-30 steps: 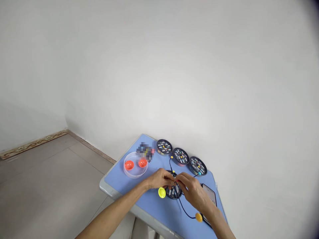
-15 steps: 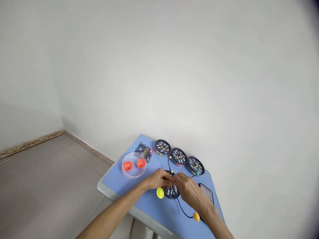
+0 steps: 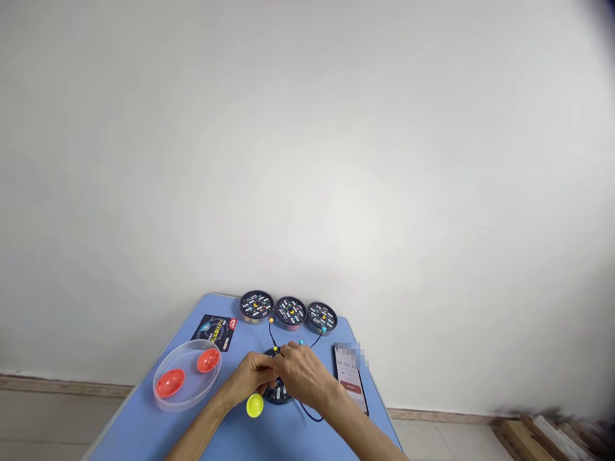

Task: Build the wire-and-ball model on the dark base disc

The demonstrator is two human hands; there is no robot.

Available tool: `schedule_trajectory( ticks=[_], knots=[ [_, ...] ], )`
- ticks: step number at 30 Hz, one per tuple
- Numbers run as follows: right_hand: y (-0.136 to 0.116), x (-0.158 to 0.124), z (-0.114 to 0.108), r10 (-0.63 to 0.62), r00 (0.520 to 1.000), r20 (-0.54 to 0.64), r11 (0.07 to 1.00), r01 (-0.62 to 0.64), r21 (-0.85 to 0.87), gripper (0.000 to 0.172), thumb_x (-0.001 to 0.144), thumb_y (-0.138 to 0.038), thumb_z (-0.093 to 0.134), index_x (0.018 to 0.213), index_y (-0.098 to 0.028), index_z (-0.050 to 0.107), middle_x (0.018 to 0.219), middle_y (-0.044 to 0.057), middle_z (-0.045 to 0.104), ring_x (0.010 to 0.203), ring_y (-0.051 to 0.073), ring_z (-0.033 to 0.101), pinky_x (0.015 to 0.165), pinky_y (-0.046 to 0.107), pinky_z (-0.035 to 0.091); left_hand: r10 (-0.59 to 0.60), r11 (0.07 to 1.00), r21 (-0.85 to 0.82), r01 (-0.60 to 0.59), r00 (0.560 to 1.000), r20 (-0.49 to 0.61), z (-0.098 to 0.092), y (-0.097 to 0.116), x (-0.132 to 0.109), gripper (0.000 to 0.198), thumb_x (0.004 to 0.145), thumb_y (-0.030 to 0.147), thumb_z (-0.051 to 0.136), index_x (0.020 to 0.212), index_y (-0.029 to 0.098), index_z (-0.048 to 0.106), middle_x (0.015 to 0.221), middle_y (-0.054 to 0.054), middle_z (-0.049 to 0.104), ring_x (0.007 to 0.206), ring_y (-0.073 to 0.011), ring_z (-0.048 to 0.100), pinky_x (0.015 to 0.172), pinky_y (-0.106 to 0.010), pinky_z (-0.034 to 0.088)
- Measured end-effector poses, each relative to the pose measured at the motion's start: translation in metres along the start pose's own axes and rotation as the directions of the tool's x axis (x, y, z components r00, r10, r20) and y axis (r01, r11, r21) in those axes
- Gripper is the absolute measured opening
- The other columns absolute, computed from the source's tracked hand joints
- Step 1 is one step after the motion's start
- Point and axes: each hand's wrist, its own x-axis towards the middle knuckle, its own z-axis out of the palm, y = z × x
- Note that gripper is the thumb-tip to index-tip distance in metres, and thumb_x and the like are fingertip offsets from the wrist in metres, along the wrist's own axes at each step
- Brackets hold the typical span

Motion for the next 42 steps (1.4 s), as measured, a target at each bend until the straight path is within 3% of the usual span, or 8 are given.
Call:
schedule_trajectory(
  ticks=[14, 21, 27, 31, 42],
  knots=[
    [0.002, -0.001, -0.001, 0.004, 1.0, 0.011, 1.0, -0.003, -0.024, 0.012, 0.094, -0.013, 0.054, 0.09, -0.013, 0.065, 0.087, 0.011, 0.071, 0.082, 0.023, 0.065, 0.061, 0.029, 0.04, -0.028, 0.999, -0.034, 0.027, 0.999, -0.027, 0.0, 0.004, -0.003, 0.05, 0.069, 0.062, 0.071, 0.06, 0.014, 0.061, 0.05, 0.002, 0.055, 0.04, -0.0067, 0.039, 0.041, -0.021, 0.027],
    [0.006, -0.007, -0.003, 0.07, 0.997, -0.022, 0.997, -0.069, 0.018, 0.029, 0.096, -0.038, 0.052, 0.085, -0.014, 0.064, 0.082, 0.011, 0.068, 0.079, 0.025, 0.065, 0.059, 0.031, 0.037, -0.034, 0.997, -0.064, 0.031, 0.999, -0.041, 0.0, 0.002, -0.005, 0.039, 0.069, 0.052, 0.074, 0.066, 0.013, 0.069, 0.05, 0.002, 0.056, 0.042, -0.0073, 0.04, 0.043, -0.022, 0.03],
    [0.013, -0.014, -0.004, 0.044, 0.998, -0.035, 0.998, -0.042, 0.056, 0.007, 0.093, -0.019, 0.056, 0.097, -0.016, 0.061, 0.089, 0.007, 0.066, 0.081, 0.021, 0.063, 0.059, 0.029, 0.035, -0.043, 0.997, -0.073, 0.04, 0.998, -0.041, -0.001, 0.001, -0.004, 0.039, 0.069, 0.051, 0.075, 0.069, 0.013, 0.071, 0.051, 0.001, 0.059, 0.042, -0.0075, 0.041, 0.042, -0.022, 0.03],
    [0.011, -0.012, -0.003, -0.001, 1.0, -0.011, 0.998, 0.001, 0.057, 0.019, 0.088, -0.003, 0.052, 0.093, -0.018, 0.063, 0.087, 0.005, 0.068, 0.08, 0.018, 0.062, 0.059, 0.027, 0.035, -0.032, 0.997, -0.073, 0.029, 0.999, -0.038, 0.001, 0.001, -0.003, 0.046, 0.07, 0.057, 0.074, 0.079, 0.012, 0.075, 0.05, 0.002, 0.058, 0.04, -0.0067, 0.04, 0.041, -0.021, 0.029],
    [0.008, -0.01, 0.004, 0.019, 0.999, -0.05, 0.999, -0.016, 0.045, 0.013, 0.094, -0.013, 0.051, 0.088, -0.018, 0.061, 0.087, 0.008, 0.068, 0.083, 0.021, 0.063, 0.064, 0.028, 0.04, -0.035, 0.997, -0.075, 0.032, 0.998, -0.042, 0.001, -0.001, -0.001, 0.052, 0.067, 0.063, 0.074, 0.077, 0.012, 0.074, 0.049, 0.003, 0.057, 0.038, -0.0061, 0.038, 0.04, -0.021, 0.025]
  ],
)
